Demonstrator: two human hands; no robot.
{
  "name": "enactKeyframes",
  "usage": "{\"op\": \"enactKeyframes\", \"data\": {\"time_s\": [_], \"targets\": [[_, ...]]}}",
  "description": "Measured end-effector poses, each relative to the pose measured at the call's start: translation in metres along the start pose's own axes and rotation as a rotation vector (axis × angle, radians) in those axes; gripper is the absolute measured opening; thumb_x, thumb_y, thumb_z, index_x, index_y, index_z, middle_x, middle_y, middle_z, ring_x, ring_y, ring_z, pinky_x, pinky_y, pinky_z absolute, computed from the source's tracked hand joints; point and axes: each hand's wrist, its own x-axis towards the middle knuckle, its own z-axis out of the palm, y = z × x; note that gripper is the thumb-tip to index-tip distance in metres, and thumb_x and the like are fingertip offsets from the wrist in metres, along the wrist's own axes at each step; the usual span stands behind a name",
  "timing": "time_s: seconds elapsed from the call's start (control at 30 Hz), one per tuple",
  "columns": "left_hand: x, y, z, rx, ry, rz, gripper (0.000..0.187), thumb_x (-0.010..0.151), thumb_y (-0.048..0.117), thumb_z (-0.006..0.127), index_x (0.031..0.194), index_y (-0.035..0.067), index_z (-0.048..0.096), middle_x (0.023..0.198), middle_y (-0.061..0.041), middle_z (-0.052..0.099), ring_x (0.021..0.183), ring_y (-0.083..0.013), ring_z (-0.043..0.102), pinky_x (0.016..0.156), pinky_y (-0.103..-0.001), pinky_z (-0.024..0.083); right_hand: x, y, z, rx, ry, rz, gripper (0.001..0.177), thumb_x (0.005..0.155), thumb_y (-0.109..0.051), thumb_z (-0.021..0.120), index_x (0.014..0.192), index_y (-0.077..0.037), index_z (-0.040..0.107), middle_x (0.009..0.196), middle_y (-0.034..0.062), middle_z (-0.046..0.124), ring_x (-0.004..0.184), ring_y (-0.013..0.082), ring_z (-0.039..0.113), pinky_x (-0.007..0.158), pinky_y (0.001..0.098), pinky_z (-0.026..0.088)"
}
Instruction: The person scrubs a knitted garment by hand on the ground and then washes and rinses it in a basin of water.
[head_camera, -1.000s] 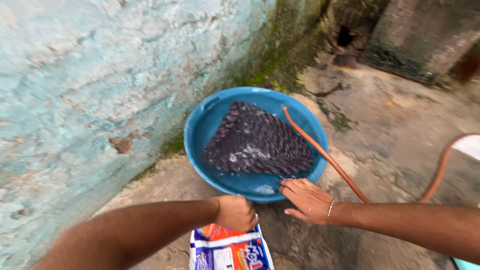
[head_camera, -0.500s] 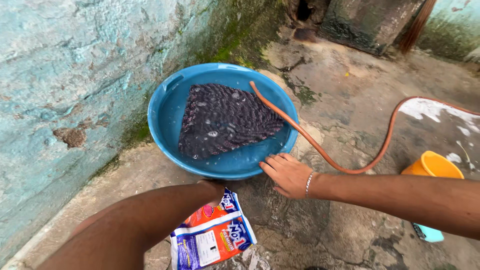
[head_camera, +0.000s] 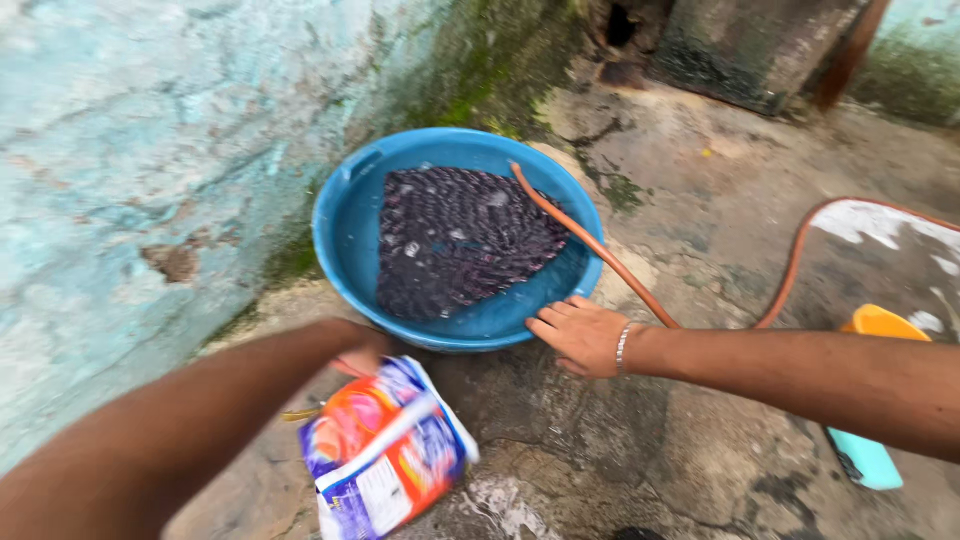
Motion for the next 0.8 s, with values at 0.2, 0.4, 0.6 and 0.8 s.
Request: {"op": "enactKeyframes", "data": {"time_s": [0.2,0.4,0.6,0.8], "targets": [[-0.168,-0.077,-0.027,-0.426,0.063,-0.465,0.026,0.078,0.016,0.079,0.071,0.012,0.055,0.059,0.002,0.047,0.048,-0.0118,0.041,0.044,-0.032,0.030,-0.003,0.039,-0.005,0.076,-0.043,-0.059,0.076,0.080,-0.032,0.080,0.142,-0.006,0.043,0.125,0.0151,0.053,0.115,0.0328,0.055,0.093,0.0465,0.043],[-0.294,-0.026,-0.024,-0.420,0.650,-1.003,0.023,0.094,0.026,0.066,0.088,0.005,0.074,0.070,-0.009,0.073,0.058,-0.0198,0.067,0.055,-0.036,0.051,0.006,0.101,0.004,0.069,-0.171,0.093,0.071,0.081,-0.040,0.079,0.135,-0.009,0.046,0.124,0.0119,0.054,0.120,0.0327,0.053,0.100,0.0469,0.044],[-0.294,0.079,-0.034,0.006,0.833,-1.168,0.032,0.091,0.028,0.066,0.119,0.018,0.076,0.119,-0.010,0.075,0.113,-0.0287,0.073,0.090,-0.042,0.060,0.034,0.123,0.009,0.460,-0.045,0.189,0.041,0.105,-0.044,0.058,0.130,-0.012,0.053,0.121,0.0137,0.058,0.123,0.0332,0.056,0.106,0.0481,0.043],[-0.180,0.170,-0.079,0.113,0.990,-0.541,0.059,0.088,0.046,0.068,0.129,0.005,0.057,0.139,-0.019,0.059,0.132,-0.0363,0.056,0.110,-0.047,0.047,0.078,0.099,-0.008,0.265,0.114,0.288,0.054,0.086,-0.038,0.073,0.127,-0.008,0.054,0.119,0.0162,0.057,0.120,0.0349,0.056,0.100,0.0478,0.046]]}}
